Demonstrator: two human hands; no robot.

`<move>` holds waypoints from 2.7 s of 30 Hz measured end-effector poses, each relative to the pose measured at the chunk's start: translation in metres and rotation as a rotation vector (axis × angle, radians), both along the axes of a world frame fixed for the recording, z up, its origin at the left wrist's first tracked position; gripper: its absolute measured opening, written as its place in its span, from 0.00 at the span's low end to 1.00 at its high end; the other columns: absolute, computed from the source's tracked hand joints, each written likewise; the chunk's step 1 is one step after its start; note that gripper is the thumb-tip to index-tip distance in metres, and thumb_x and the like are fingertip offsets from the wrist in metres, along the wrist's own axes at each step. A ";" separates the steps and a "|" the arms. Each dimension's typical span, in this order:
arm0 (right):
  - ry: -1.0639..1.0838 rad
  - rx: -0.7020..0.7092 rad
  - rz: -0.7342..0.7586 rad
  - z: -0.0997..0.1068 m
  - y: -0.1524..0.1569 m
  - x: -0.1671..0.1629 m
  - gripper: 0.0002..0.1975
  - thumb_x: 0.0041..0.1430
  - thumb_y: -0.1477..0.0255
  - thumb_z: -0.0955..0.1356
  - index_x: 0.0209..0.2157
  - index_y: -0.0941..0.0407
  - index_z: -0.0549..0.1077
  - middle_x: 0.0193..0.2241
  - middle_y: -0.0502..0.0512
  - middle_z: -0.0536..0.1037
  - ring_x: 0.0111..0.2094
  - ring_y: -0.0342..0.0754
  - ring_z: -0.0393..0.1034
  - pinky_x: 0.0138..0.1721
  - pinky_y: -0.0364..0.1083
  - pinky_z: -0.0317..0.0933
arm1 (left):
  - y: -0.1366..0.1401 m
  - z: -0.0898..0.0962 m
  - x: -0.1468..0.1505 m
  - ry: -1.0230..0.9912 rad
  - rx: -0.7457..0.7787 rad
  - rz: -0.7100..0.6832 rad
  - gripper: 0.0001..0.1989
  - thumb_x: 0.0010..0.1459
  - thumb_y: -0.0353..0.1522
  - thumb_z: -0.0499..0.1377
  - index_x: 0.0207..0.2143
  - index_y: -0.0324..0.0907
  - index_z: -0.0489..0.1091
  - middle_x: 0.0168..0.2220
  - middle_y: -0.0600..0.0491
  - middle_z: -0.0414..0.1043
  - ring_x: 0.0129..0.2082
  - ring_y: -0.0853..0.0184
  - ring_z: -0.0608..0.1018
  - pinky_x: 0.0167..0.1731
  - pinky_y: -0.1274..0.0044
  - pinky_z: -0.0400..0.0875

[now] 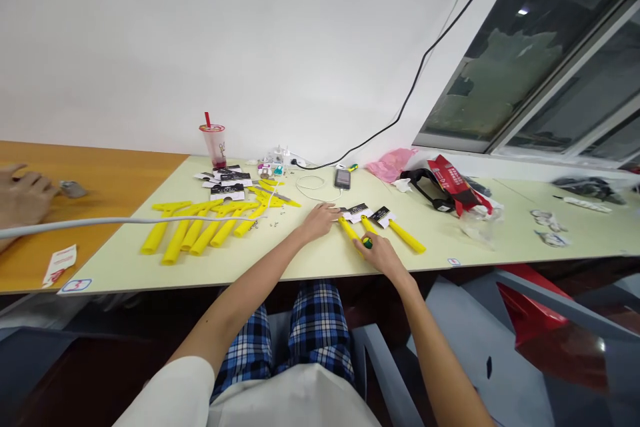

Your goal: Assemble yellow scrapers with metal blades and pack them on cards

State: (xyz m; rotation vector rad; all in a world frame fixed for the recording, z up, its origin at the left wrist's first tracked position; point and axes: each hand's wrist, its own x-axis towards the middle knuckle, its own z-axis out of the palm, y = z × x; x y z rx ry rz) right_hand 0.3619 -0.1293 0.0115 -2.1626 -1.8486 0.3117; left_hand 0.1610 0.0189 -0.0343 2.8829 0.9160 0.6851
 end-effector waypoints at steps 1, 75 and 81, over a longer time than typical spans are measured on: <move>-0.036 -0.021 -0.010 0.000 -0.001 0.000 0.17 0.74 0.56 0.67 0.46 0.56 0.80 0.34 0.61 0.84 0.44 0.61 0.80 0.42 0.49 0.63 | -0.004 0.001 -0.003 -0.013 -0.040 0.009 0.30 0.67 0.21 0.55 0.67 0.45 0.76 0.71 0.48 0.74 0.74 0.57 0.69 0.74 0.61 0.62; 1.030 0.707 0.318 -0.026 0.051 -0.170 0.19 0.78 0.51 0.60 0.46 0.51 0.70 0.35 0.52 0.76 0.34 0.49 0.72 0.39 0.48 0.68 | 0.012 0.020 -0.171 -0.130 -0.052 0.644 0.21 0.68 0.31 0.59 0.61 0.39 0.77 0.59 0.37 0.79 0.64 0.46 0.76 0.69 0.54 0.67; 1.151 0.631 0.272 -0.037 0.059 -0.171 0.22 0.77 0.51 0.62 0.59 0.51 0.66 0.40 0.52 0.77 0.29 0.46 0.70 0.32 0.47 0.66 | 0.055 0.030 -0.157 0.060 -0.111 0.568 0.23 0.66 0.27 0.56 0.59 0.41 0.81 0.57 0.40 0.82 0.60 0.49 0.80 0.65 0.62 0.70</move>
